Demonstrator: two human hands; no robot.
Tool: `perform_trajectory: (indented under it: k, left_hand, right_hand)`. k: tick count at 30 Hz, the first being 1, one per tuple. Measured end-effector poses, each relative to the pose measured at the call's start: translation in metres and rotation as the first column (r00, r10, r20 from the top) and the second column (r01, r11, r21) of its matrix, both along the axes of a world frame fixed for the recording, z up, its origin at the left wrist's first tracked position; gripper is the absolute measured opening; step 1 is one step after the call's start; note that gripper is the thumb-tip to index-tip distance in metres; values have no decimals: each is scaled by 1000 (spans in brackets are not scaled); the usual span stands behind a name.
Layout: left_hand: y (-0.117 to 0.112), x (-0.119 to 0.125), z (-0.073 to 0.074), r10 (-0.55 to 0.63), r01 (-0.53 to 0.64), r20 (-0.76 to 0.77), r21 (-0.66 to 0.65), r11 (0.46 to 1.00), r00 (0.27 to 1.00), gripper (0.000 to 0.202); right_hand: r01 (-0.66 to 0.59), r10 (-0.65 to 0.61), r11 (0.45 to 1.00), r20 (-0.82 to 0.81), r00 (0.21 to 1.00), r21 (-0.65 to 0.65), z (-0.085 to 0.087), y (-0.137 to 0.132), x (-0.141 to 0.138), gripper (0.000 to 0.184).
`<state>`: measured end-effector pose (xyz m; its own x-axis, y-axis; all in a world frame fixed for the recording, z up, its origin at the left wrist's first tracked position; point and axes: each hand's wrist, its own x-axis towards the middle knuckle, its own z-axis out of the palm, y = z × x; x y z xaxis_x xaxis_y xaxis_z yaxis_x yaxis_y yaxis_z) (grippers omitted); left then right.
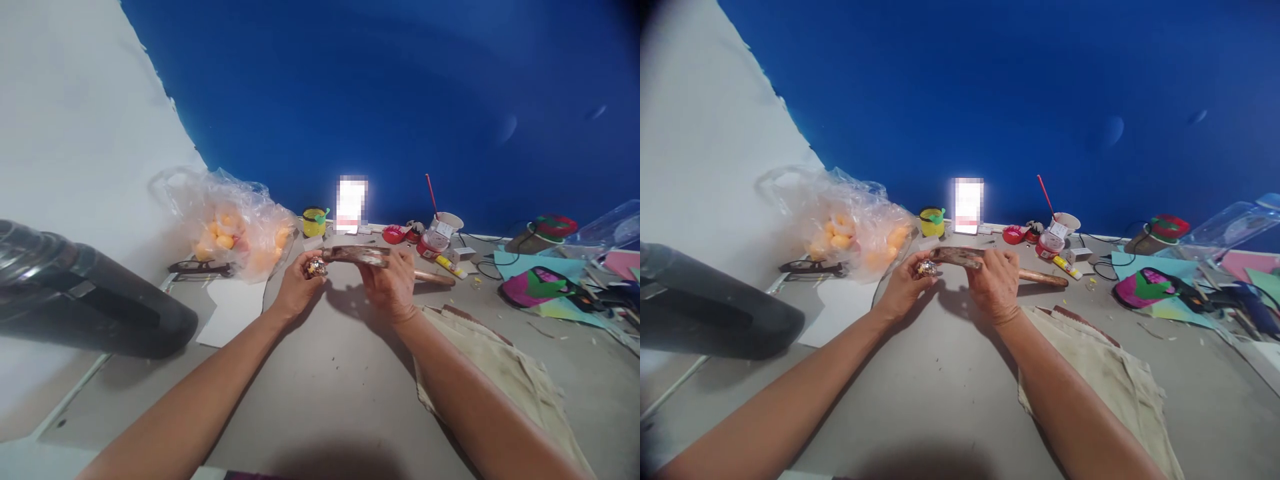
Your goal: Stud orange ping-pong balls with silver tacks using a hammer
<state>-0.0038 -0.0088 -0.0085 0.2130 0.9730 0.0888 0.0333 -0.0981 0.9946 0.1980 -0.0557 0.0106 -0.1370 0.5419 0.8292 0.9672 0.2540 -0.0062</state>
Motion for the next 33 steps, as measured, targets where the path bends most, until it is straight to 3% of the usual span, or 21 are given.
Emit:
perform_trajectory:
  k: [3, 8, 11, 13, 17, 19, 23, 28, 33]
  left_hand:
    - [2, -1, -2, 24, -21, -87, 37, 999, 996, 48]
    - [1, -2, 0, 60, -36, -196, 126, 991, 979, 30]
    - [-1, -2, 1, 31, -9, -212, 102, 995, 977, 28]
    - [-1, -2, 1, 20, -1, -196, 95, 995, 980, 33]
    - [0, -2, -4, 42, -31, -120, 91, 995, 992, 53]
    - [0, -2, -6, 15, -5, -94, 102, 995, 995, 56]
    - [-1, -3, -5, -1, 26, -137, 182, 983, 991, 48]
    - [-3, -2, 1, 70, -24, -248, 181, 983, 966, 35]
    - [-2, -1, 0, 88, -41, -271, 173, 984, 958, 28]
  right_hand:
    - [-37, 39, 998, 47, 998, -50, 1, -1, -2, 17]
    - [-8, 8, 998, -7, 1000, 70, 4, -3, -3, 14]
    - [-44, 44, 999, 24, 999, -22, 3, -4, -6, 12]
    - [-61, 63, 997, 38, 997, -55, 3, -5, -7, 12]
    - [-29, 30, 999, -17, 999, 30, 5, -6, -7, 14]
    - [-37, 37, 999, -5, 999, 10, 5, -6, -7, 15]
    - [-58, 63, 993, 42, 997, -102, 3, -6, -9, 15]
    - [5, -5, 998, -5, 1000, -61, 2, -7, -8, 16]
    - [-54, 58, 992, 36, 998, -115, 3, -6, -7, 15]
